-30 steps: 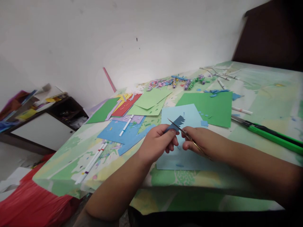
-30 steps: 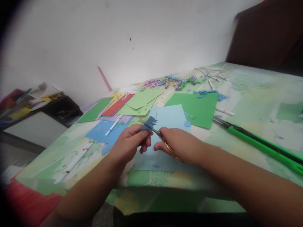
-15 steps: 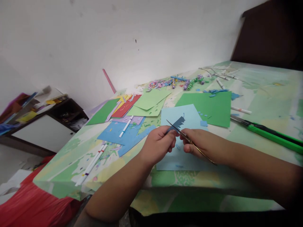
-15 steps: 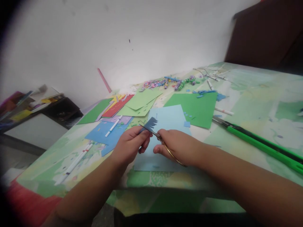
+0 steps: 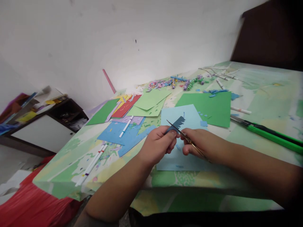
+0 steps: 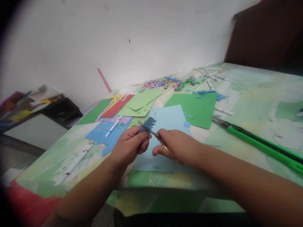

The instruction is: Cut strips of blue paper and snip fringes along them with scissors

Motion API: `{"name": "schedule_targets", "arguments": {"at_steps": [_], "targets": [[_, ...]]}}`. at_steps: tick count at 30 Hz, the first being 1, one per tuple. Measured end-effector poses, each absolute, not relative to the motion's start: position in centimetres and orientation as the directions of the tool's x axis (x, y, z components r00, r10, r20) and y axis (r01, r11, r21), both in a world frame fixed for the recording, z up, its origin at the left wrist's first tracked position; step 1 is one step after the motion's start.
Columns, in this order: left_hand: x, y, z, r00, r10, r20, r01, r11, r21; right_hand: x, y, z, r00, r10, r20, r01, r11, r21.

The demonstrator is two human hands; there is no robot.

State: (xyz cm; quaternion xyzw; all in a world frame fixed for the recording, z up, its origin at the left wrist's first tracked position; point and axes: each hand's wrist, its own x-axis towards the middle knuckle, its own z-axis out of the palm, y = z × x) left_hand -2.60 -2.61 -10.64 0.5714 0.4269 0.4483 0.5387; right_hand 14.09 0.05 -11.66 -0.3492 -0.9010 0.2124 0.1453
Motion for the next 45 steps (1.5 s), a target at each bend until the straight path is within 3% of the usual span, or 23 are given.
{"name": "schedule_targets", "arguments": {"at_steps": [5, 14, 24, 31, 37, 45], "targets": [[-2.59, -2.62, -10.42, 0.164, 0.983, 0.081, 0.004, -0.083, 0.997, 14.26, 0.09, -12.02, -0.727, 0.671, 0.142, 0.520, 0.674, -0.525], [-2.32, -3.14, -10.11, 0.137, 0.984, 0.114, 0.233, -0.144, 0.962, 14.33, 0.00, -12.14, -0.765, 0.623, 0.161, 0.454, 0.700, -0.551], [-2.17, -3.10, -10.09, 0.131, 0.987, 0.088, 0.183, -0.111, 0.977, 13.94, -0.09, -11.60, -0.725, 0.685, 0.071, 0.579, 0.663, -0.474], [-2.25, -2.83, -10.22, 0.100, 0.990, 0.103, 0.187, -0.121, 0.975, 14.15, 0.02, -12.07, -0.728, 0.669, 0.148, 0.546, 0.696, -0.466], [-2.37, -2.99, -10.24, 0.130, 0.975, 0.178, 0.323, -0.212, 0.922, 14.20, -0.06, -11.96, -0.752, 0.642, 0.151, 0.506, 0.709, -0.491], [-2.36, -2.88, -10.18, 0.165, 0.980, 0.113, 0.206, -0.146, 0.968, 14.07, -0.16, -11.63, -0.747, 0.659, 0.088, 0.545, 0.683, -0.486]]}}
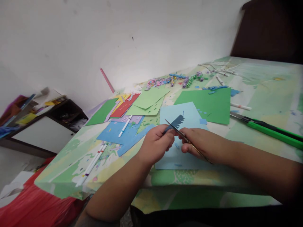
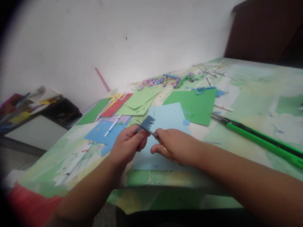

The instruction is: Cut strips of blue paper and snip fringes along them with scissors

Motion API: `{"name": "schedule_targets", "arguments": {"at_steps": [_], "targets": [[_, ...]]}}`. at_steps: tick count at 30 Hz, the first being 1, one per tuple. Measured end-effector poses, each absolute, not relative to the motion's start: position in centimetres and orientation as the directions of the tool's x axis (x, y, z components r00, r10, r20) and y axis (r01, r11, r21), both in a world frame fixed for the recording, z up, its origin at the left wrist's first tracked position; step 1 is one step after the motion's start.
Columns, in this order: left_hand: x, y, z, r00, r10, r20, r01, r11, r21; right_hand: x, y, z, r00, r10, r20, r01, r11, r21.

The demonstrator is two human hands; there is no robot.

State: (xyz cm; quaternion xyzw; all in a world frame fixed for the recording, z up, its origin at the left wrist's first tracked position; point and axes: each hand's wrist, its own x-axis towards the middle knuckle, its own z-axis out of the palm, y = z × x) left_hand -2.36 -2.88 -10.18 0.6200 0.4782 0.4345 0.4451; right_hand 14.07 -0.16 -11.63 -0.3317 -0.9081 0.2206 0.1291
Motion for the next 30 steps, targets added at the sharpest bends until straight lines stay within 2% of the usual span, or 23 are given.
{"name": "schedule_targets", "arguments": {"at_steps": [7, 13, 18, 30], "targets": [[-2.55, -2.57, -10.55, 0.242, 0.967, 0.084, 0.068, -0.103, 0.992, 13.98, -0.05, -11.72, -0.721, 0.690, 0.061, 0.591, 0.658, -0.466], [-2.42, -2.53, -10.61, 0.175, 0.979, 0.101, 0.023, -0.107, 0.994, 14.08, 0.10, -11.96, -0.701, 0.708, 0.085, 0.574, 0.631, -0.521], [-2.15, -2.81, -10.12, 0.118, 0.991, 0.056, 0.064, -0.064, 0.996, 14.15, 0.11, -12.00, -0.720, 0.684, 0.120, 0.538, 0.659, -0.525], [-2.34, -2.96, -10.33, 0.174, 0.983, 0.056, 0.168, -0.086, 0.982, 14.00, -0.12, -12.17, -0.724, 0.684, 0.088, 0.585, 0.678, -0.445]]}}
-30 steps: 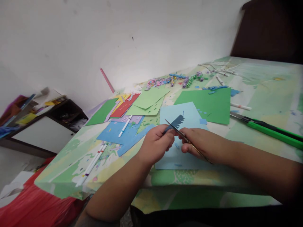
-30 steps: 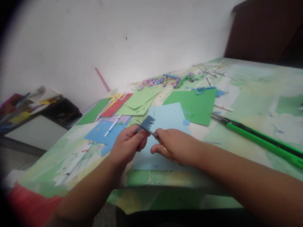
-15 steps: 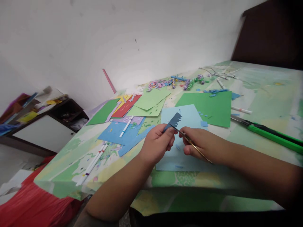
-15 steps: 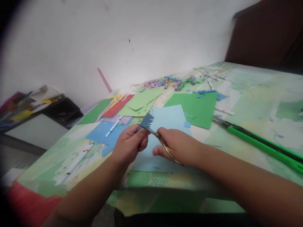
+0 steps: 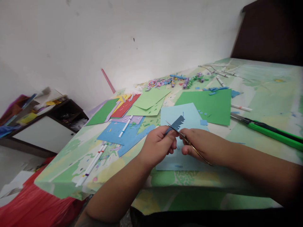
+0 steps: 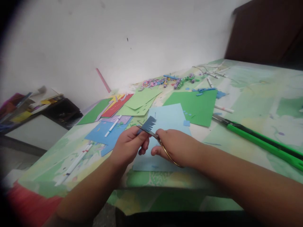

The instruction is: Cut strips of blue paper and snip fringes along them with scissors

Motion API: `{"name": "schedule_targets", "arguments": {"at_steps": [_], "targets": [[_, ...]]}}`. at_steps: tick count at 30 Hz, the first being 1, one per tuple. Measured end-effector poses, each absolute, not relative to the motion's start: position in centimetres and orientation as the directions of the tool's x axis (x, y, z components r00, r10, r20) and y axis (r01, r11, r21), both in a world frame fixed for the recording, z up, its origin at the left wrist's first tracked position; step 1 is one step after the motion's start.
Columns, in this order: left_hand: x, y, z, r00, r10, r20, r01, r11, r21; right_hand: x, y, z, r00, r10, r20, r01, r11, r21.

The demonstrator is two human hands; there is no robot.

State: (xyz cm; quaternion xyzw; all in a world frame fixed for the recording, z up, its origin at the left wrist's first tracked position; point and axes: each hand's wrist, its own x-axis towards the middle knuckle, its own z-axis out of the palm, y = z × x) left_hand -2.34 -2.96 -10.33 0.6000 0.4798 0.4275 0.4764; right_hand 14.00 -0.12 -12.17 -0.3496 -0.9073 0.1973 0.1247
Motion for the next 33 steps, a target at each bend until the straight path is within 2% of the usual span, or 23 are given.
{"name": "schedule_targets", "arguments": {"at_steps": [10, 16, 22, 33], "targets": [[-2.30, -2.84, -10.20, 0.200, 0.979, 0.045, 0.133, -0.073, 0.988, 13.77, -0.14, -11.98, -0.699, 0.712, 0.073, 0.626, 0.657, -0.421], [-2.87, -2.66, -9.91, 0.247, 0.968, -0.039, 0.250, -0.025, 0.968, 13.80, -0.19, -11.66, -0.700, 0.713, 0.041, 0.639, 0.651, -0.410], [-2.93, -2.64, -9.67, 0.199, 0.978, 0.059, 0.300, -0.118, 0.946, 14.32, -0.05, -12.04, -0.726, 0.682, 0.090, 0.588, 0.683, -0.434], [-2.47, -2.86, -9.79, 0.235, 0.971, 0.054, 0.322, -0.130, 0.938, 14.24, -0.18, -11.89, -0.739, 0.663, 0.116, 0.565, 0.704, -0.430]]}}
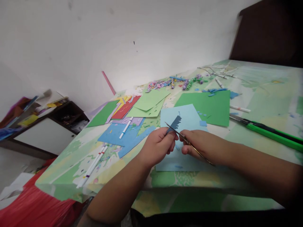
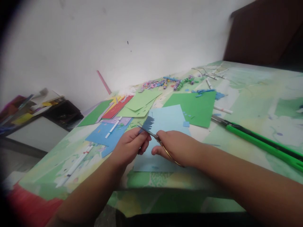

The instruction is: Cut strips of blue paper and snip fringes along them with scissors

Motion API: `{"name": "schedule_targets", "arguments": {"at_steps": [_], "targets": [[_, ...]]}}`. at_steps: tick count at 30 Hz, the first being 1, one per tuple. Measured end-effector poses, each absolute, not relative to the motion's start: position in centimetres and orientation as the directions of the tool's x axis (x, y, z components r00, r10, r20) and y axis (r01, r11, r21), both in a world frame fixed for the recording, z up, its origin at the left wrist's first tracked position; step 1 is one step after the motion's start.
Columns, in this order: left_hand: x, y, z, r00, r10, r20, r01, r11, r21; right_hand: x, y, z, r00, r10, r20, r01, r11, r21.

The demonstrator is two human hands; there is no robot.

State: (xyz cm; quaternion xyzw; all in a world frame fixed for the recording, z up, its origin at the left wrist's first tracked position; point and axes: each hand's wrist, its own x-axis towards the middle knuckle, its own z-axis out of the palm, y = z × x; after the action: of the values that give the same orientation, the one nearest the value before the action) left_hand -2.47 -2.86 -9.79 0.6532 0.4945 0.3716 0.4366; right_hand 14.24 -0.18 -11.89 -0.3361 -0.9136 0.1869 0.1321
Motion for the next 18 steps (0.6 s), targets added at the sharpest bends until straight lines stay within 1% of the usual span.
{"name": "schedule_targets", "arguments": {"at_steps": [5, 9, 14, 18], "targets": [[-2.55, -2.99, -9.72, 0.248, 0.968, 0.044, 0.274, -0.113, 0.955, 14.05, -0.13, -11.69, -0.719, 0.693, 0.061, 0.619, 0.677, -0.397], [-2.70, -3.05, -9.68, 0.261, 0.964, 0.042, 0.238, -0.107, 0.965, 14.03, -0.18, -11.63, -0.715, 0.696, 0.071, 0.625, 0.681, -0.382], [-3.01, -2.95, -9.73, 0.231, 0.970, 0.074, 0.218, -0.125, 0.968, 14.26, -0.20, -11.90, -0.739, 0.659, 0.137, 0.557, 0.713, -0.425], [-3.06, -2.93, -9.70, 0.230, 0.970, 0.083, 0.250, -0.141, 0.958, 14.34, -0.22, -12.07, -0.762, 0.630, 0.152, 0.519, 0.734, -0.438]]}}
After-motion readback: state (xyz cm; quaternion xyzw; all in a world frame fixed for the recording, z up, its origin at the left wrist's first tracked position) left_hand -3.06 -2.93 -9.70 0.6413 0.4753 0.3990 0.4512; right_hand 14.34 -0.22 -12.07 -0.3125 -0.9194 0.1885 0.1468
